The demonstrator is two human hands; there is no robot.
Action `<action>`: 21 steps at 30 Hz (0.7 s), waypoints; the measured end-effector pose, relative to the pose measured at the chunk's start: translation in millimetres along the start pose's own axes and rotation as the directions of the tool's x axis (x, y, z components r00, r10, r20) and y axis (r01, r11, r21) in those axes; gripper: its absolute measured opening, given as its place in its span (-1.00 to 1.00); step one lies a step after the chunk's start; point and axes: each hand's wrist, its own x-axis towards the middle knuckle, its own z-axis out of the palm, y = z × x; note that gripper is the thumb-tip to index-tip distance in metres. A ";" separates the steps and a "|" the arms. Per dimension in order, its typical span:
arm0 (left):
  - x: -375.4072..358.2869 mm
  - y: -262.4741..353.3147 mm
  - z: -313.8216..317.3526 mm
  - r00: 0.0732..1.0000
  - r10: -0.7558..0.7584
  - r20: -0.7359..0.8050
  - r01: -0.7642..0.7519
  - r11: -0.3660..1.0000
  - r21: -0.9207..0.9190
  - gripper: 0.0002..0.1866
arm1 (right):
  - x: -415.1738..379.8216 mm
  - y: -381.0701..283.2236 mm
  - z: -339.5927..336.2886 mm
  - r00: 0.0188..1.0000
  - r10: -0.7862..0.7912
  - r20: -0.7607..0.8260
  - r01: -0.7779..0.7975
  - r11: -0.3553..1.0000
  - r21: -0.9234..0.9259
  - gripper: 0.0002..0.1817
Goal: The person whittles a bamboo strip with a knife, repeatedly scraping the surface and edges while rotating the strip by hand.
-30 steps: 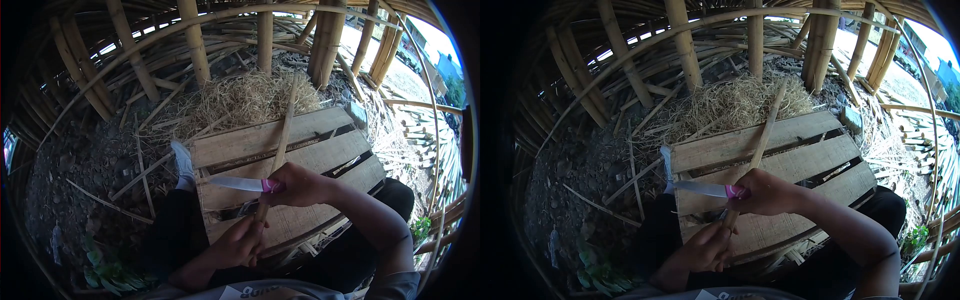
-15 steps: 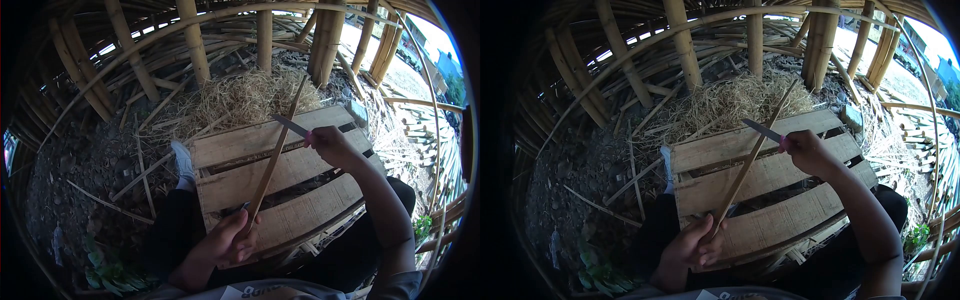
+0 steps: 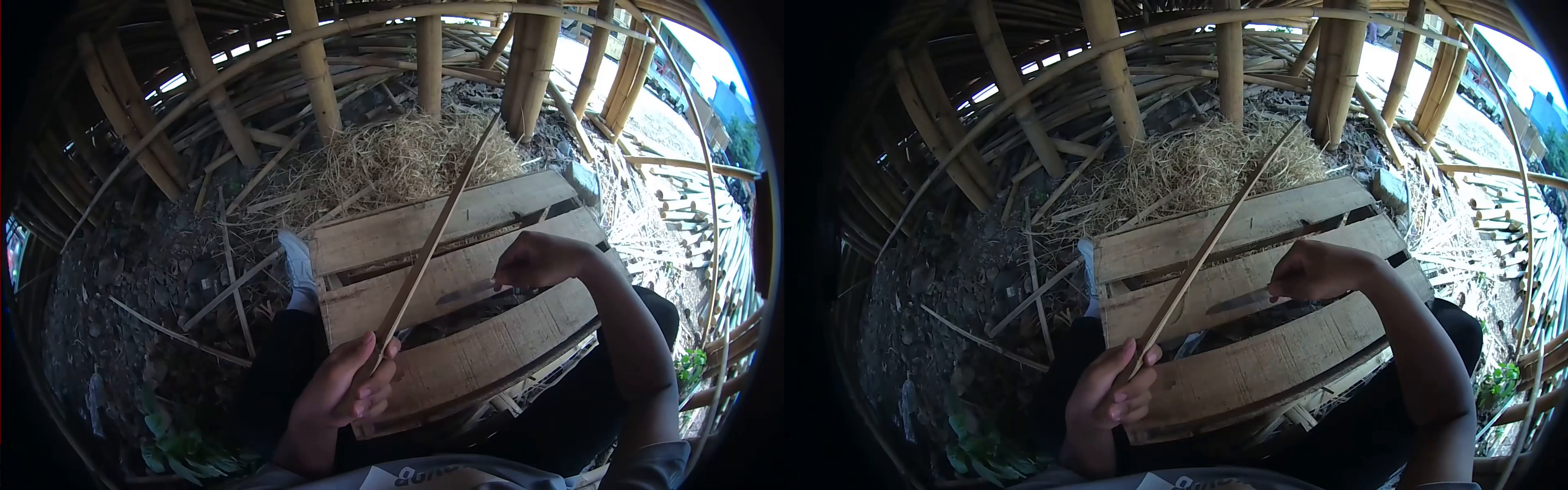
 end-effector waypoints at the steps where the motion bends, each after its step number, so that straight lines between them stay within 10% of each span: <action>1: -1.2 0.0 -0.8 0.999 0.018 0.030 -0.017 1.000 -0.003 -0.62 | 2.6 -5.1 5.1 1.000 -0.006 -0.003 0.006 0.999 -0.038 -0.73; 5: -5.6 0.3 -5.4 0.989 0.059 0.134 -0.052 0.997 -0.051 -0.61 | 20.9 -10.2 19.3 0.991 0.118 0.058 -0.118 0.993 0.005 -0.74; 7: -7.5 0.1 -6.2 0.984 0.082 0.155 -0.072 0.995 -0.067 -0.61 | 39.0 21.5 30.7 0.944 -0.191 -0.268 0.155 0.977 -0.149 -0.78; 10: -9.4 1.5 -6.9 0.976 0.119 0.182 -0.105 0.991 -0.088 -0.61 | 44.3 2.9 25.5 0.762 -0.017 -0.648 -0.068 0.992 -0.106 -0.81; 12: -10.1 2.5 -7.2 0.973 0.138 0.184 -0.123 0.988 -0.092 -0.61 | 41.3 -7.1 23.8 0.807 0.040 -0.590 -0.098 0.993 -0.067 -0.82; 14: -10.8 2.9 -7.7 0.967 0.163 0.195 -0.146 0.984 -0.099 -0.61 | 42.2 -0.4 33.8 0.791 -0.340 -0.508 0.364 0.930 -0.055 -0.83; 17: -11.4 2.1 -8.7 0.961 0.189 0.201 -0.168 0.979 -0.118 -0.62 | 37.4 -15.5 45.7 0.765 -0.523 -0.375 0.517 0.847 -0.125 -0.80; 21: -11.9 2.0 -8.0 0.959 0.202 0.199 -0.184 0.977 -0.105 -0.62 | 33.8 -21.0 53.5 0.816 -0.540 -0.209 0.460 0.824 -0.331 -0.70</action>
